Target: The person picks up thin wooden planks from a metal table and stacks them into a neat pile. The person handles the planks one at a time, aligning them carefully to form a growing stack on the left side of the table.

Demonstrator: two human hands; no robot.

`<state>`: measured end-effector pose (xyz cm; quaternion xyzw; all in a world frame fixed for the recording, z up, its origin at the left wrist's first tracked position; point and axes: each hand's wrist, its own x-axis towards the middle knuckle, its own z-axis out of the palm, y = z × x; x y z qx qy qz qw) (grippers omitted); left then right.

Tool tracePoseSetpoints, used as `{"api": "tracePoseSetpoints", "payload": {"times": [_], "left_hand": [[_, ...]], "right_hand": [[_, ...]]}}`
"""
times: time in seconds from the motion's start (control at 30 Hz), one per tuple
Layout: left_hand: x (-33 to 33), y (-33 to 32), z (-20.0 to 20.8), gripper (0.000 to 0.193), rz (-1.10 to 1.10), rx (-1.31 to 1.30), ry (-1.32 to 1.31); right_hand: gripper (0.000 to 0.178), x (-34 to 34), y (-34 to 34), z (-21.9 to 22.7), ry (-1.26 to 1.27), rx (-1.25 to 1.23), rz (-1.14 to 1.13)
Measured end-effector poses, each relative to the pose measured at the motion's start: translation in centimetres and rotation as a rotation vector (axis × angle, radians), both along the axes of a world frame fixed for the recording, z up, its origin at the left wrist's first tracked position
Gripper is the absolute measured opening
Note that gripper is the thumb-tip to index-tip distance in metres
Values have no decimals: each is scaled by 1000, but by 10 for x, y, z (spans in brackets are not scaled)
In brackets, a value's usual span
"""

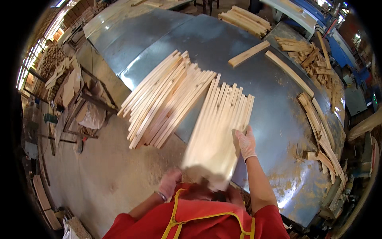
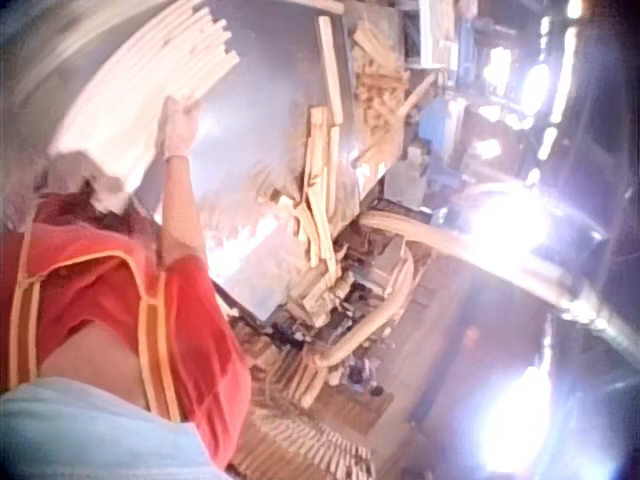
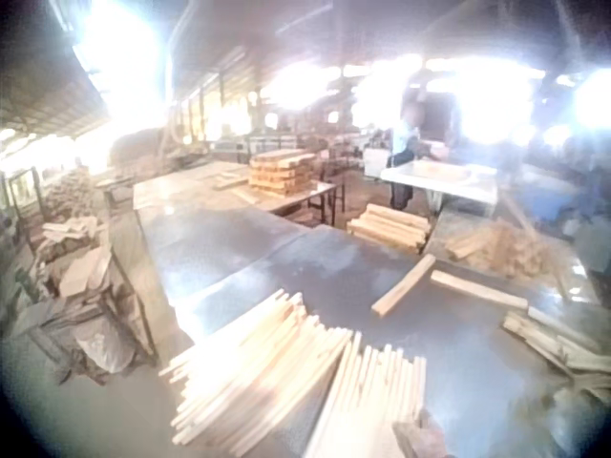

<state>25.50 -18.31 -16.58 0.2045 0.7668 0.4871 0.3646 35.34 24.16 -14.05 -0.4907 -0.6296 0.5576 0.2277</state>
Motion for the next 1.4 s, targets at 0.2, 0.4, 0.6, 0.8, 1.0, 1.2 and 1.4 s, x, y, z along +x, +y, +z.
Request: {"api": "tracePoseSetpoints", "payload": {"times": [0.2,0.4,0.6,0.8,1.0,1.2,1.4], "left_hand": [[-50,106,95,68,-73,-322,138],[-136,248,84,93,-95,-518,230],[-104,310,90,77,-70,-428,325],[-101,327,169,90,-6,-273,22],[-109,337,263,74,51,422,293],[-126,316,253,79,-39,710,332],[-175,240,135,69,-324,459,399]], "right_hand": [[52,-5,17,79,-79,-68,164],[72,-14,88,48,-344,131,349],[75,-27,88,55,-524,103,259],[73,-14,90,106,-228,-54,151],[73,-10,90,247,104,508,-83],[72,13,47,280,273,594,-81],[68,32,-60,161,-34,889,142]]}}
